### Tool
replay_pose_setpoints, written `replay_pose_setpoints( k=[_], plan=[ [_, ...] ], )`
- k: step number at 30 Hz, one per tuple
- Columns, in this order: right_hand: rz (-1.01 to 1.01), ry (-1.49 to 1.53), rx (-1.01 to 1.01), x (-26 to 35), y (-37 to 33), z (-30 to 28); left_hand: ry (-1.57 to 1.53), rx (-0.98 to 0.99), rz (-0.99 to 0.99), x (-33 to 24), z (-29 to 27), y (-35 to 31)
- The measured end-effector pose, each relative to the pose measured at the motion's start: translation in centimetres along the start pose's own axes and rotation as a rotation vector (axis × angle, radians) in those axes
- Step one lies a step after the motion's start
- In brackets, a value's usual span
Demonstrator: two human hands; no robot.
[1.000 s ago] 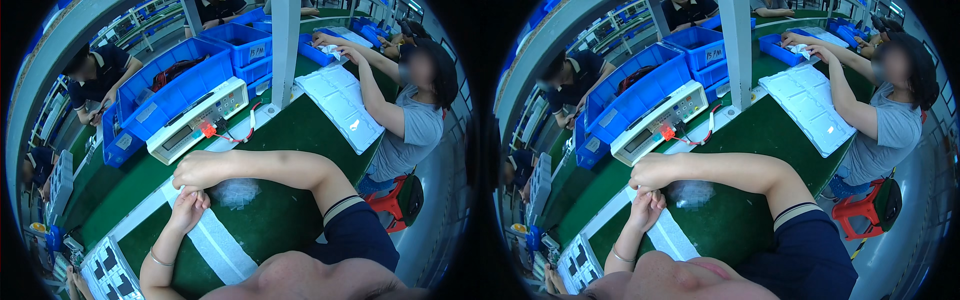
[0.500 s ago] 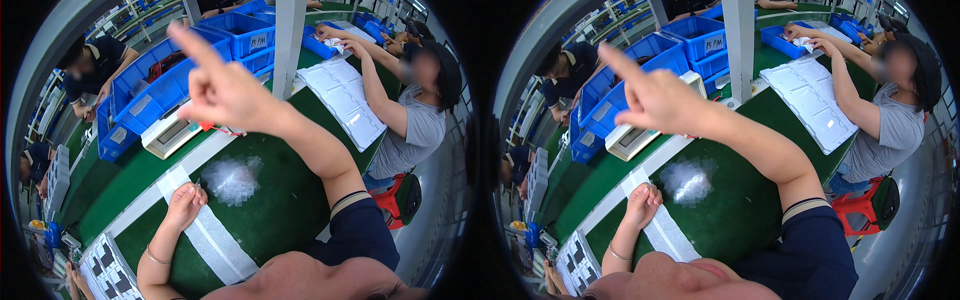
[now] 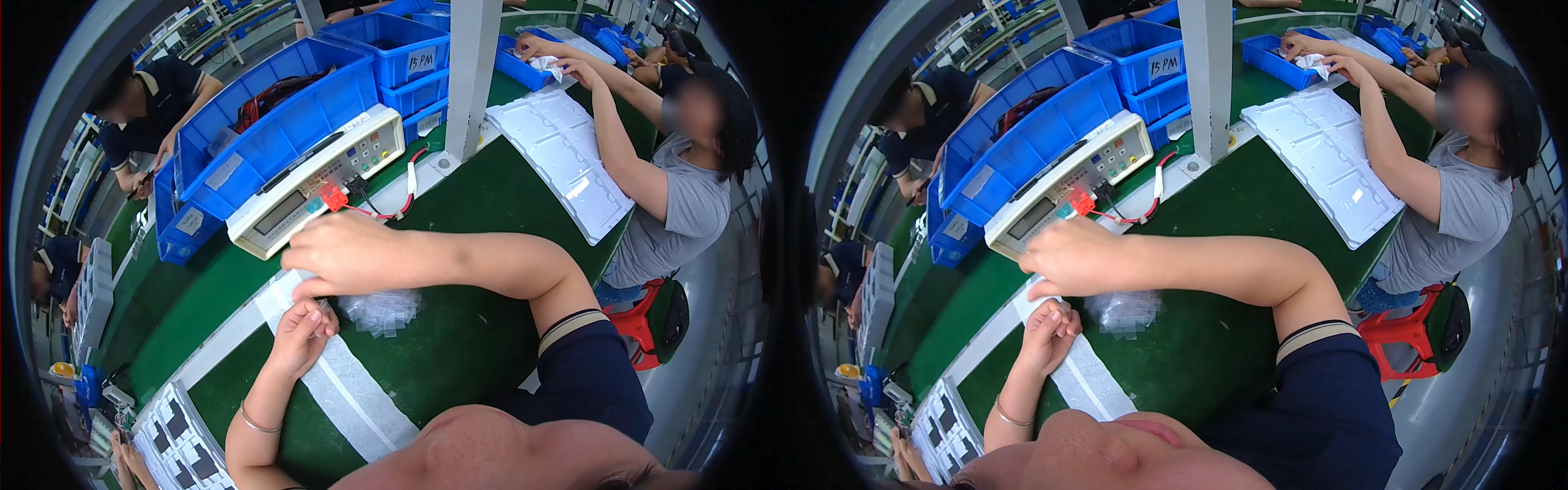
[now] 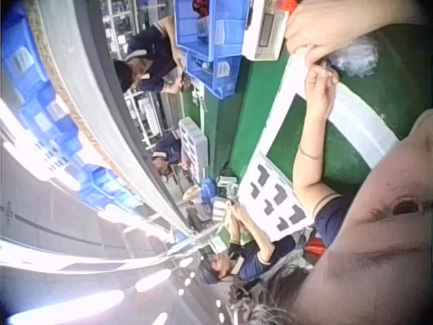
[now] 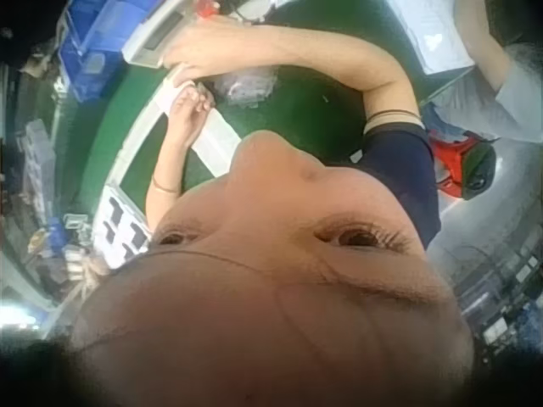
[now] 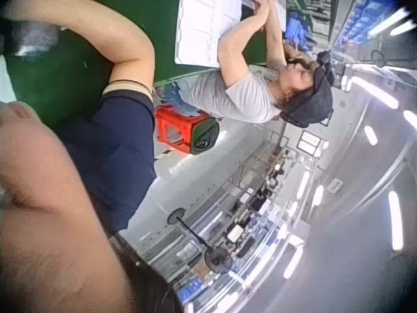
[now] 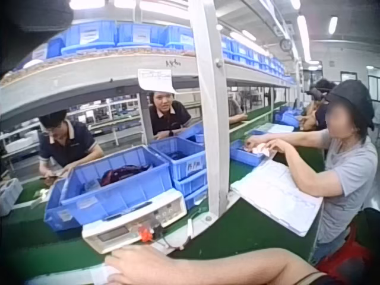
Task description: Manually assembling and inspecting small electronic components on a factory assembly line.
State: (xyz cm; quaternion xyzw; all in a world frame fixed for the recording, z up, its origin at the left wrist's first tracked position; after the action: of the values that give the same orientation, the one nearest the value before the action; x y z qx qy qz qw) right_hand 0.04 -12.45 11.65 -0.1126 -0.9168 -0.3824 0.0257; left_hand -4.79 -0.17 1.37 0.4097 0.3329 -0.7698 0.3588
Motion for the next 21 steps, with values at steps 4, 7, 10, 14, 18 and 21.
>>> replay_pose_setpoints(
  k=[4, 7, 10, 14, 18, 21],
  plan=[
    [0.13, 0.075, 0.229, 0.3, -0.4, 2.0, -0.044, -0.035, 0.028, 0.0, -0.3, -0.2],
    [0.167, 0.156, 0.181, 0.7, -0.9, 2.1, -0.085, -0.072, 0.082, 0.0, -0.7, -0.5],
    [0.207, 0.205, 0.162, 1.7, -2.0, 2.4, -0.102, -0.07, 0.125, 0.3, -0.7, -0.7],
    [0.21, 0.227, 0.039, 2.3, -3.2, 3.1, -0.029, -0.058, 0.147, 0.4, -0.5, -0.8],
    [0.257, 0.23, -0.001, 3.1, -3.6, 3.2, -0.009, 0.014, 0.128, 0.4, -0.6, -0.9],
    [0.334, 0.213, -0.003, 4.0, -4.0, 2.4, 0.014, 0.057, 0.077, 0.4, 0.0, -0.8]
  ],
)
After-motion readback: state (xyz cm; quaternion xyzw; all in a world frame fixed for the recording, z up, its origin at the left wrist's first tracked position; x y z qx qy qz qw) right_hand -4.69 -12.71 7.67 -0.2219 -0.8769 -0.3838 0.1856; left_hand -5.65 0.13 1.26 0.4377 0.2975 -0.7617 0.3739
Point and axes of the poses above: each hand's wrist, its own y-axis towards the middle knuckle, its own z-axis out of the palm, x = y × z, the point moved 5 cm from there along y, towards the middle knuckle, and after that the axes turned 8 degrees about -z, right-handed, at the moved point
